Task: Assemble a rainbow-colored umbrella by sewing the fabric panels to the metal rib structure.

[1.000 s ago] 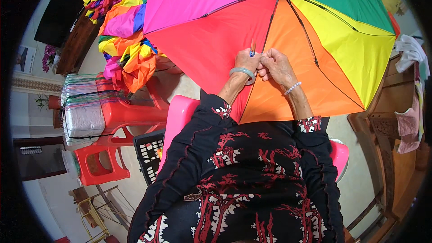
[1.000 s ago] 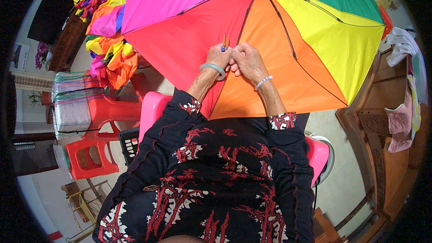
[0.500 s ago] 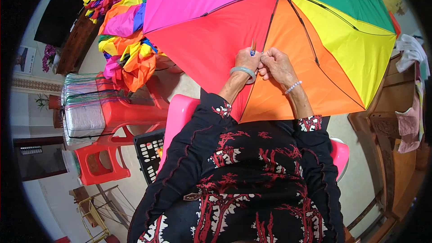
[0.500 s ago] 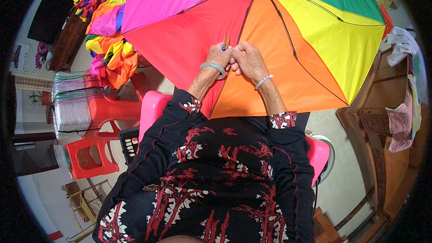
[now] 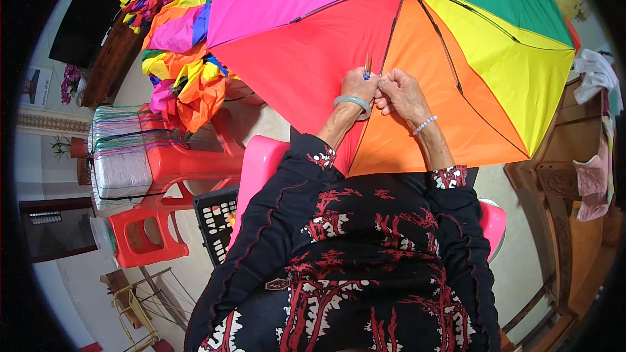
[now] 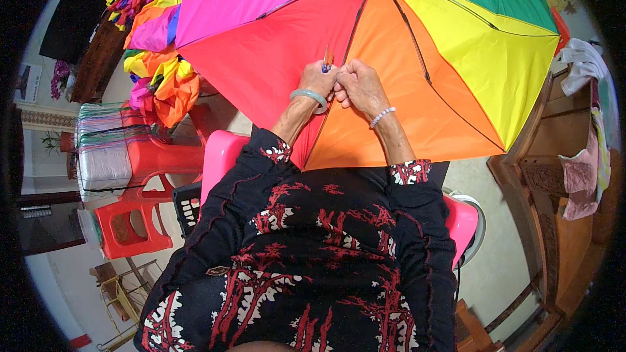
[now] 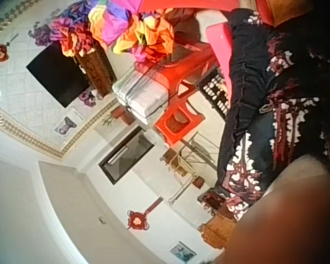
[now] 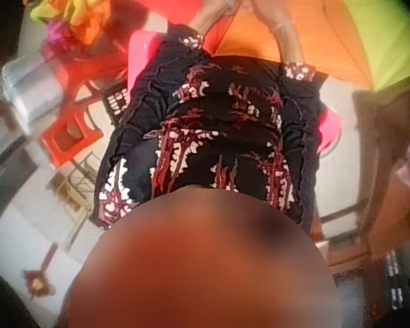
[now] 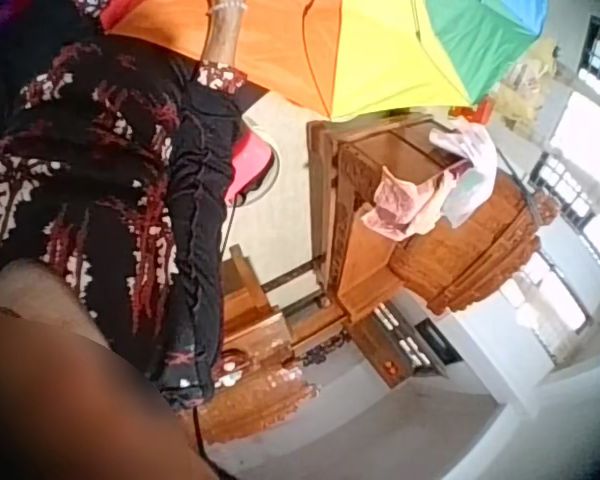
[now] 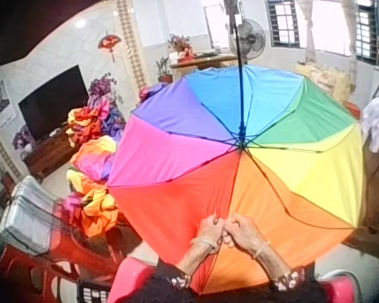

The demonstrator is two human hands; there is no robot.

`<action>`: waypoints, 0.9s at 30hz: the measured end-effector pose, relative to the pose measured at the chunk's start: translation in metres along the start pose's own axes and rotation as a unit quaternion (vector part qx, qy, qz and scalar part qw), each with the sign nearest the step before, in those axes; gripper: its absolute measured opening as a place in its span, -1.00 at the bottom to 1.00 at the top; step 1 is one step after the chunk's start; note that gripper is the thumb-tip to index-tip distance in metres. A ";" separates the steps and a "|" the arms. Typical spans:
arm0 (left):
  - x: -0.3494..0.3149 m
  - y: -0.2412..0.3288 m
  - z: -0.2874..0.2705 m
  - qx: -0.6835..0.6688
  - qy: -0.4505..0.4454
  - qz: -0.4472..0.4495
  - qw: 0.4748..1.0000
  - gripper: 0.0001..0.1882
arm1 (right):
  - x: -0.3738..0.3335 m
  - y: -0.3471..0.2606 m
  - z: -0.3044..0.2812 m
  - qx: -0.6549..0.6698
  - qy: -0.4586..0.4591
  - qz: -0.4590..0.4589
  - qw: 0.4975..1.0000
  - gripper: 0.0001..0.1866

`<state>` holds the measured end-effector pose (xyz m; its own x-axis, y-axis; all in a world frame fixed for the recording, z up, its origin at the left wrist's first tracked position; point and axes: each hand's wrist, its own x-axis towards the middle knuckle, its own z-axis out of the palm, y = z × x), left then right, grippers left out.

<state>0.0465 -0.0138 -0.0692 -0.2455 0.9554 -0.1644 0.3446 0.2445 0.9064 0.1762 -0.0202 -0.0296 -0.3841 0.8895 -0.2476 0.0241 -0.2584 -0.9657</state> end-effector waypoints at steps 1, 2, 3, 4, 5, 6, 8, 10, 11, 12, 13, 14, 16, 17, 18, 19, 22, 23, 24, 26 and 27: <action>0.002 -0.001 0.000 0.004 -0.005 0.003 1.000 -0.78 | 0.000 0.000 0.000 -0.002 0.001 0.000 1.000 -0.89; 0.003 -0.003 0.000 0.007 -0.011 0.007 1.000 -0.77 | 0.000 0.000 0.000 -0.003 0.001 0.000 1.000 -0.89; 0.005 -0.005 0.001 0.007 -0.010 0.006 1.000 -0.77 | 0.000 0.000 0.000 -0.003 0.001 0.000 1.000 -0.89; 0.006 -0.007 0.001 0.019 -0.008 0.003 1.000 -0.78 | 0.000 0.000 0.000 -0.003 0.001 0.001 1.000 -0.89; 0.008 -0.009 0.001 0.031 -0.006 0.000 1.000 -0.78 | 0.000 0.000 0.001 -0.003 0.002 0.002 1.000 -0.89; 0.009 -0.011 0.001 0.042 -0.004 -0.003 0.999 -0.77 | 0.000 0.000 0.001 -0.003 0.001 0.002 1.000 -0.89; 0.006 -0.007 0.001 0.047 -0.003 -0.003 0.999 -0.77 | 0.001 0.001 0.000 -0.004 0.004 0.003 1.000 -0.89; 0.003 -0.001 0.000 0.056 -0.001 -0.003 0.998 -0.76 | 0.001 0.002 -0.001 -0.006 0.006 0.002 1.000 -0.89; 0.003 -0.001 0.001 0.056 -0.002 -0.003 0.998 -0.76 | 0.001 0.001 -0.001 -0.006 0.007 0.003 1.000 -0.89; 0.002 0.000 0.001 0.049 0.007 0.000 0.999 -0.78 | 0.001 0.001 -0.001 -0.007 0.007 0.004 1.000 -0.89; 0.001 0.000 0.001 0.042 0.016 0.004 0.999 -0.78 | 0.000 0.000 0.000 -0.007 0.008 0.005 1.000 -0.89; 0.001 0.001 0.001 0.034 0.024 0.007 0.999 -0.79 | 0.000 0.000 0.000 -0.008 0.009 0.006 1.000 -0.89; 0.000 0.002 0.000 0.034 0.020 0.001 0.999 -0.79 | 0.000 0.000 0.000 -0.010 0.009 0.006 1.000 -0.89; -0.003 0.007 -0.001 0.034 0.016 -0.004 0.999 -0.79 | 0.000 0.000 0.000 -0.012 0.010 0.006 1.000 -0.89; -0.004 0.009 -0.002 0.034 0.012 -0.010 0.999 -0.79 | 0.001 0.000 0.000 -0.014 0.011 0.007 1.000 -0.88; -0.004 0.008 -0.002 0.034 0.012 -0.011 0.999 -0.79 | 0.001 0.000 0.000 -0.013 0.011 0.007 1.000 -0.88; -0.002 0.005 0.000 0.047 0.024 -0.005 0.999 -0.78 | 0.001 0.001 0.000 -0.011 0.010 0.010 1.000 -0.88; -0.002 0.004 0.000 0.047 0.024 -0.005 0.999 -0.78 | 0.001 0.001 -0.001 -0.011 0.010 0.010 1.000 -0.88; -0.001 0.003 0.001 0.050 0.025 -0.001 0.998 -0.78 | 0.001 0.002 -0.001 -0.011 0.010 0.010 1.000 -0.88; 0.000 0.001 0.001 0.056 0.028 0.008 0.998 -0.79 | 0.002 0.004 -0.002 -0.011 0.009 0.010 1.000 -0.88; 0.001 -0.001 0.002 0.056 0.028 0.008 0.998 -0.79 | 0.002 0.004 -0.002 -0.011 0.008 0.010 1.000 -0.88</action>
<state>0.0475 -0.0127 -0.0707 -0.2878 0.9494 -0.1258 0.4467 0.2493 0.8593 0.1770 -0.0187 -0.0342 -0.3676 0.8906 -0.2679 0.0525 -0.2677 -0.9621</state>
